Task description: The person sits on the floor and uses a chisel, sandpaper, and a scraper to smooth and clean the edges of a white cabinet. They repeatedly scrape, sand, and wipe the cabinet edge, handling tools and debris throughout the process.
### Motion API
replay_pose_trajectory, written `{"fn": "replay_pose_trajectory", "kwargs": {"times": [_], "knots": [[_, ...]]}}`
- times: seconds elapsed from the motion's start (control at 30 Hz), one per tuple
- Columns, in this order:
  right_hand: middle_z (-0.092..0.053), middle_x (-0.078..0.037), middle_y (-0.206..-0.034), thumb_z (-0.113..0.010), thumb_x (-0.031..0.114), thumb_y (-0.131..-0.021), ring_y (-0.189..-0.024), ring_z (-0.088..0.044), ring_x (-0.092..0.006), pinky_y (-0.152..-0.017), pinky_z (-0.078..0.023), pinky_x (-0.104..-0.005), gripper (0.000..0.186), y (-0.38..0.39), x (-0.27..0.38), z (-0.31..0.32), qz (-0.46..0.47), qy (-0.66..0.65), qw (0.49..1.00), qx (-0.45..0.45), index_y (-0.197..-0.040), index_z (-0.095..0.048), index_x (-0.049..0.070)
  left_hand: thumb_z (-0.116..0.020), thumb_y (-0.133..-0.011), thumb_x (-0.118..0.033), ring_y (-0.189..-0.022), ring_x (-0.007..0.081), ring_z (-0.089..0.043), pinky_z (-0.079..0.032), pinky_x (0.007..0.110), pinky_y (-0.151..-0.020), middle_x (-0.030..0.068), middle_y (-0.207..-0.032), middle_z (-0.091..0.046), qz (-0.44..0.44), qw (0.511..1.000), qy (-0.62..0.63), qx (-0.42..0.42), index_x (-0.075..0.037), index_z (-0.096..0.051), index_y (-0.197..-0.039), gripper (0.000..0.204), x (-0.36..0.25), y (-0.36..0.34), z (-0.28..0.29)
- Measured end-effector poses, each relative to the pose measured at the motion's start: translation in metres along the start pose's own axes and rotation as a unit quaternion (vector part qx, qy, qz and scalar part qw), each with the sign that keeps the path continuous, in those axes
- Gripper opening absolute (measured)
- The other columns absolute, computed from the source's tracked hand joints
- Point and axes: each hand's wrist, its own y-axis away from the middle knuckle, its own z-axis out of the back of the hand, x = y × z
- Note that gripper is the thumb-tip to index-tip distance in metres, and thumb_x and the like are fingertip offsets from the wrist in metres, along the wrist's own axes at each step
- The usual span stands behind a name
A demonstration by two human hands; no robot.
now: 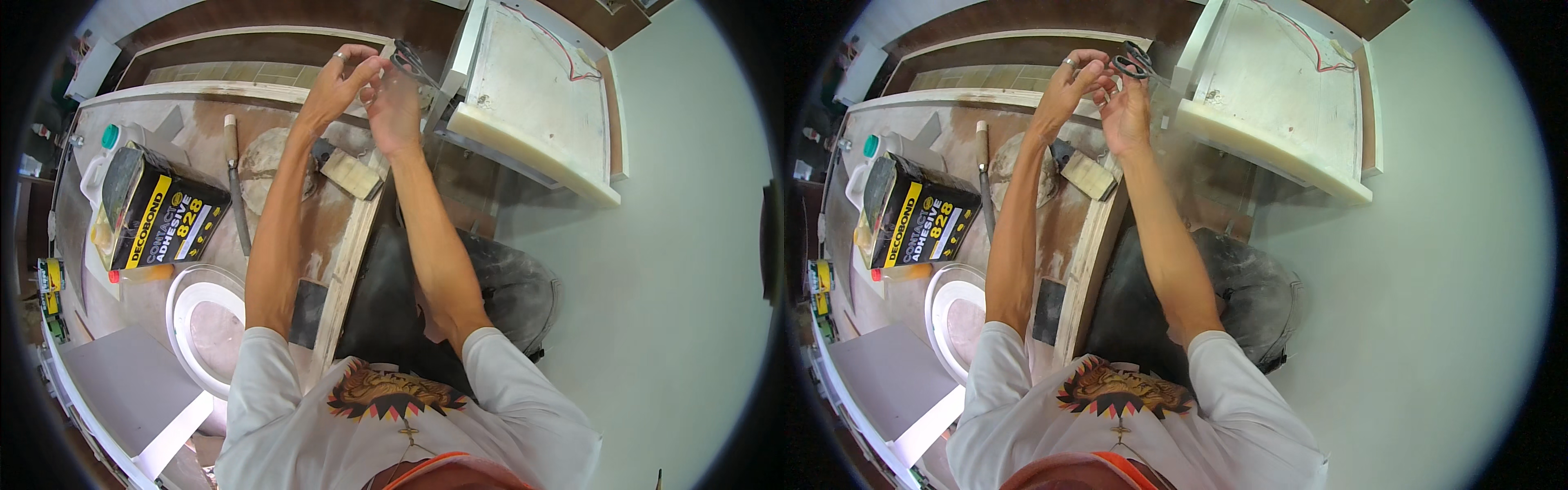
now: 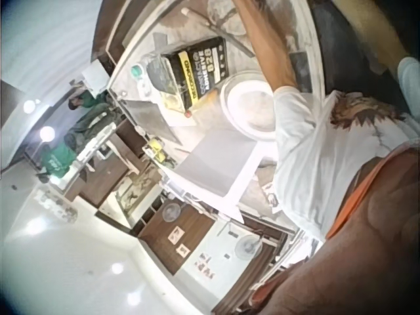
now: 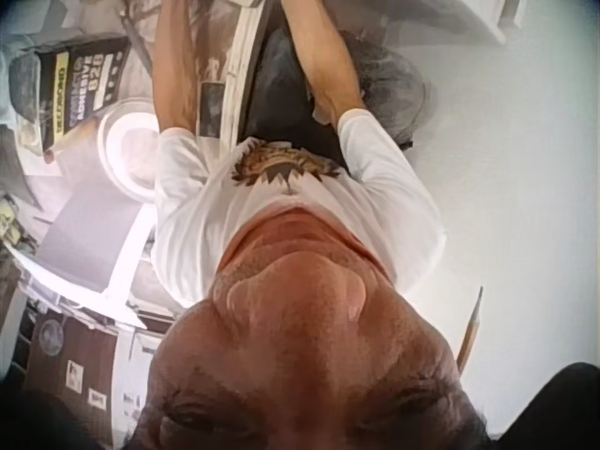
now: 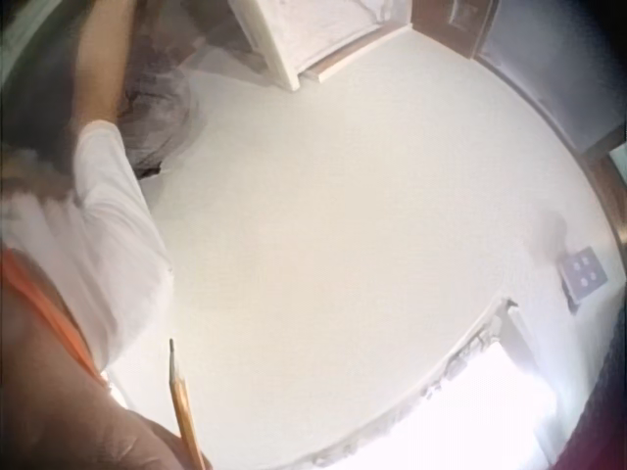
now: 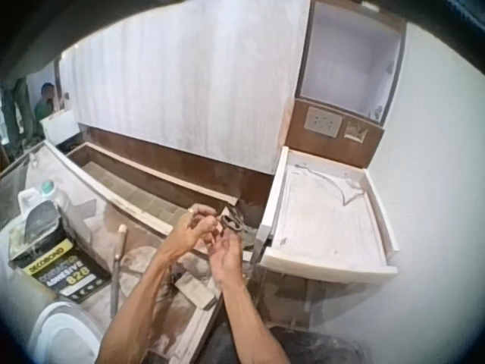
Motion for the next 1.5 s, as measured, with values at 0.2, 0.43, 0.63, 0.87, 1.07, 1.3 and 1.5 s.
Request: {"fn": "replay_pose_trajectory", "kwargs": {"times": [0.2,0.43,0.63,0.87,1.07,1.3,1.5], "knots": [[-0.060,0.005,-0.121,-0.058,0.042,-0.102,-0.111,-0.056,-0.0116,-0.096,-0.047,-0.0349,0.035,0.008,-0.021,-0.008,0.054,0.034,0.996,-0.056,-0.129,-0.057,0.019,-0.075,-0.093,-0.039,-0.089,0.0128,-0.064,-0.053,0.028,-0.077,0.0054,-0.102,-0.072,-0.039,0.997,-0.072,0.014,-0.009,-0.064,-0.130,0.049,0.000,-0.011,-0.009],[-0.061,-0.002,-0.116,-0.059,0.033,-0.105,-0.095,-0.062,-0.0130,-0.078,-0.048,-0.0295,0.031,0.019,-0.010,-0.016,0.094,0.013,0.982,-0.161,-0.127,-0.057,0.011,-0.072,-0.096,-0.030,-0.097,0.0158,-0.068,-0.054,0.030,-0.084,0.0061,-0.105,-0.073,-0.052,0.998,-0.019,0.004,-0.006,-0.068,-0.124,0.037,0.024,-0.009,-0.017],[-0.070,-0.004,-0.098,-0.063,0.021,-0.104,-0.080,-0.066,-0.0131,-0.070,-0.051,-0.0252,0.020,0.082,0.016,-0.006,0.141,0.333,0.918,-0.163,-0.115,-0.066,0.005,-0.070,-0.099,-0.031,-0.105,0.0220,-0.070,-0.054,0.032,-0.089,0.0121,-0.111,-0.070,-0.103,0.987,-0.107,-0.056,0.001,-0.070,-0.118,0.037,0.060,-0.021,-0.012],[-0.068,-0.005,-0.091,-0.061,0.013,-0.101,-0.075,-0.065,-0.0116,-0.066,-0.052,-0.0247,0.016,0.156,-0.015,0.227,0.034,0.408,0.808,-0.424,-0.114,-0.066,0.006,-0.070,-0.096,-0.036,-0.089,0.0252,-0.072,-0.055,0.037,-0.073,0.0076,-0.107,-0.073,-0.148,0.926,-0.325,-0.123,-0.013,-0.075,-0.110,0.028,0.097,-0.025,-0.045],[-0.071,-0.008,-0.103,-0.059,0.012,-0.099,-0.083,-0.070,-0.0276,-0.075,-0.055,-0.0375,0.021,0.134,-0.046,0.247,-0.028,0.621,0.689,-0.372,-0.118,-0.066,0.007,-0.068,-0.098,-0.030,-0.089,0.0209,-0.076,-0.057,0.033,-0.075,0.0063,-0.102,-0.077,-0.152,0.898,-0.388,-0.144,-0.018,-0.073,-0.118,0.023,0.103,-0.018,-0.042],[-0.072,-0.010,-0.111,-0.058,0.018,-0.100,-0.094,-0.070,-0.0313,-0.084,-0.052,-0.0433,0.023,0.095,0.058,0.356,-0.148,0.927,0.308,-0.156,-0.118,-0.069,0.008,-0.067,-0.098,-0.032,-0.091,0.0288,-0.073,-0.056,0.039,-0.076,0.0088,-0.102,-0.076,-0.114,0.894,-0.407,-0.146,-0.019,-0.072,-0.119,0.025,0.097,-0.023,-0.050],[-0.073,-0.010,-0.114,-0.059,0.020,-0.099,-0.100,-0.070,-0.0301,-0.088,-0.051,-0.0456,0.023,0.119,0.102,0.400,-0.382,0.907,0.165,-0.070,-0.117,-0.070,0.009,-0.062,-0.096,-0.025,-0.095,0.0355,-0.070,-0.056,0.046,-0.080,0.0103,-0.108,-0.074,-0.075,0.906,-0.396,-0.130,-0.017,-0.070,-0.117,0.024,0.087,-0.019,-0.048]]}}
